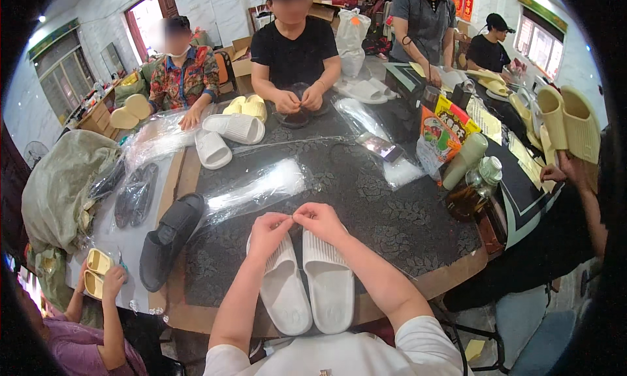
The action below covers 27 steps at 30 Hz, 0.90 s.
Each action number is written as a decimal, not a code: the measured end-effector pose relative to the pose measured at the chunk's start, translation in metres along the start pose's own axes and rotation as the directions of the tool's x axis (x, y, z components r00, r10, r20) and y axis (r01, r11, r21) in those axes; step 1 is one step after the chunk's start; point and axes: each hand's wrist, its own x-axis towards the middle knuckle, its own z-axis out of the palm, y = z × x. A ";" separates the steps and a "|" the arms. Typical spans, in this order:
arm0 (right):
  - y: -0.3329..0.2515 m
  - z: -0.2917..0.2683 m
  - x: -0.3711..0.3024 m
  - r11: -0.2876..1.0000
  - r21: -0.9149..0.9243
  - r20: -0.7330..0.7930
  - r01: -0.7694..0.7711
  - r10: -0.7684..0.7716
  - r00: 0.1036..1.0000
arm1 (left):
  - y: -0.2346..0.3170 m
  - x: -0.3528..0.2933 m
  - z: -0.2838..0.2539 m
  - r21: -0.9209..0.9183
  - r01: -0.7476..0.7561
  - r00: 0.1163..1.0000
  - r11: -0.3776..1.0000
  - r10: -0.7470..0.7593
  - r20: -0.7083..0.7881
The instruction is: The person ties pairs of slippers together by threading and securing fasteners through white, black, and yellow slippers by hand.
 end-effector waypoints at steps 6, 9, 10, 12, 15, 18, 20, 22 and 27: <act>-0.009 0.000 -0.003 0.993 0.029 -0.046 -0.116 0.117 0.992 | 0.011 -0.003 -0.008 -0.188 0.284 0.959 0.940 -0.281 0.044; -0.010 0.000 -0.004 0.999 -0.001 0.060 -0.053 0.053 0.997 | 0.013 -0.004 -0.008 -0.025 0.261 0.962 0.965 -0.258 0.087; -0.006 0.000 -0.002 0.998 -0.006 -0.004 -0.067 0.067 0.998 | 0.011 -0.003 -0.008 -0.106 0.254 0.967 0.961 -0.249 0.057; -0.002 -0.001 -0.001 0.991 0.035 -0.104 -0.127 0.130 0.986 | 0.025 -0.004 -0.011 -0.245 0.293 0.952 0.924 -0.305 -0.010; -0.003 0.000 -0.003 0.997 0.019 -0.028 -0.073 0.074 0.997 | 0.020 -0.003 -0.008 -0.342 0.274 0.952 0.899 -0.304 -0.039; -0.005 0.000 -0.003 0.997 0.041 0.036 -0.067 0.066 0.997 | 0.017 -0.003 -0.007 -0.237 0.253 0.965 0.938 -0.228 0.128; -0.004 -0.002 -0.002 0.996 0.048 -0.018 -0.069 0.070 0.997 | 0.018 -0.003 -0.006 -0.287 0.251 0.968 0.925 -0.238 0.082; -0.001 0.000 0.000 0.996 0.055 -0.068 -0.069 0.072 0.995 | 0.018 -0.002 -0.007 -0.335 0.246 0.968 0.910 -0.250 0.032; -0.008 -0.002 0.000 0.998 0.056 -0.001 -0.030 0.030 1.000 | 0.019 -0.004 -0.010 -0.315 0.260 0.965 0.913 -0.254 0.060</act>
